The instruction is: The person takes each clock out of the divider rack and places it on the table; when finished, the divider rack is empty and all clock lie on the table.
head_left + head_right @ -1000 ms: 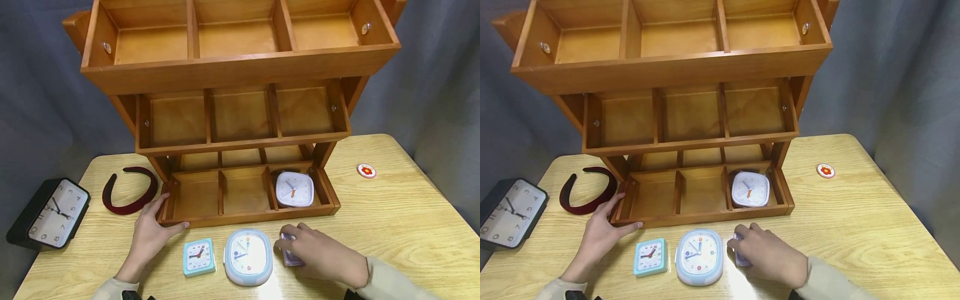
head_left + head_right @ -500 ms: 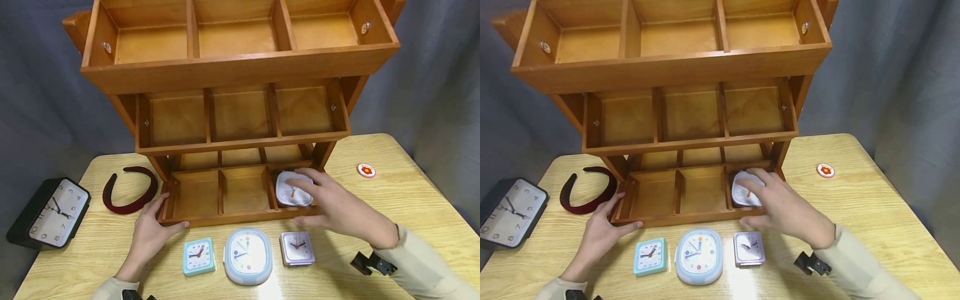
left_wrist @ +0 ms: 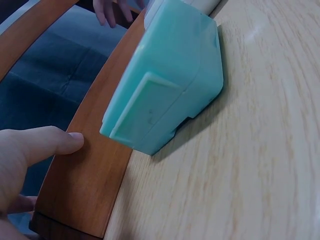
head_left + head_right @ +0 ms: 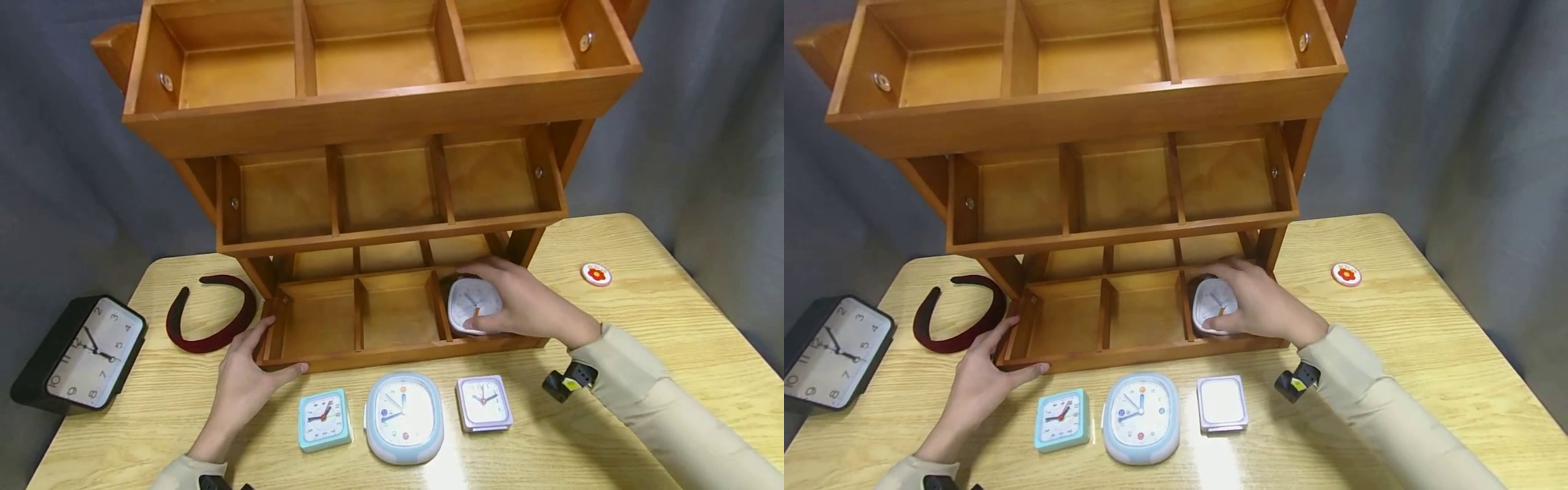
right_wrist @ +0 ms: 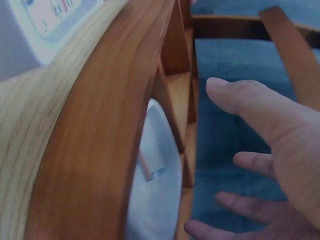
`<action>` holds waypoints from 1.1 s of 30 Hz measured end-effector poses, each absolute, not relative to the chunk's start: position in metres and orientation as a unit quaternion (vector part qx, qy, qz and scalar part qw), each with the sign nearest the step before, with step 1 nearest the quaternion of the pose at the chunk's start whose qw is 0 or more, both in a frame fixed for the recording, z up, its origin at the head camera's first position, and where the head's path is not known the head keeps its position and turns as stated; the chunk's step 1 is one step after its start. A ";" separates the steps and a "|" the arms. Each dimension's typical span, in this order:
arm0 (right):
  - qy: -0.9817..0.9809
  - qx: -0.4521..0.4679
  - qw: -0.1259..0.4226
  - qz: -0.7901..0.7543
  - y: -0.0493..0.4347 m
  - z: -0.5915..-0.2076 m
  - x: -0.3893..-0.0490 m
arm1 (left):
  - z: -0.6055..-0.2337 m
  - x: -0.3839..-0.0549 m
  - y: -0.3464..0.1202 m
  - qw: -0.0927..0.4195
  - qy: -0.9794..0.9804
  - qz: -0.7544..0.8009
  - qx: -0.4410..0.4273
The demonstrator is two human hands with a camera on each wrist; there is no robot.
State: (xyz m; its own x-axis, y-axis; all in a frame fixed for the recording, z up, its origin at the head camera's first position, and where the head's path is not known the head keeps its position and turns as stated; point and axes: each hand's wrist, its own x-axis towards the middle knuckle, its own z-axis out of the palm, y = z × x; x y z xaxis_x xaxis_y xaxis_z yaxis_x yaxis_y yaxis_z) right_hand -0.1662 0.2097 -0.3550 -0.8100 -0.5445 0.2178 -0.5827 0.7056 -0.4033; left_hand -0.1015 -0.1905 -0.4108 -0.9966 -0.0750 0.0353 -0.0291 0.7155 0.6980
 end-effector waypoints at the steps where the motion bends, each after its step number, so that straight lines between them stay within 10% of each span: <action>1: -0.924 0.300 0.036 0.234 0.210 -0.357 -0.169 | -0.411 -0.101 -0.190 0.031 -0.926 -0.376 0.028; 33: -0.932 0.273 -0.128 0.200 0.196 -0.382 -0.198 | -0.412 -0.102 -0.191 0.023 -0.925 -0.377 0.029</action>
State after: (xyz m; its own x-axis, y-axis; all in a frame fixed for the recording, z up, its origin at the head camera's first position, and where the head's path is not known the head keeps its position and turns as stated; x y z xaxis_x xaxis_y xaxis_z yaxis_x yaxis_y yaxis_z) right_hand -0.1983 0.1961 -0.3821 -0.8184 -0.5599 -0.1294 -0.4578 0.7714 -0.4421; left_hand -0.1016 -0.1915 -0.4116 -0.9973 -0.0704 0.0212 -0.0355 0.7141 0.6991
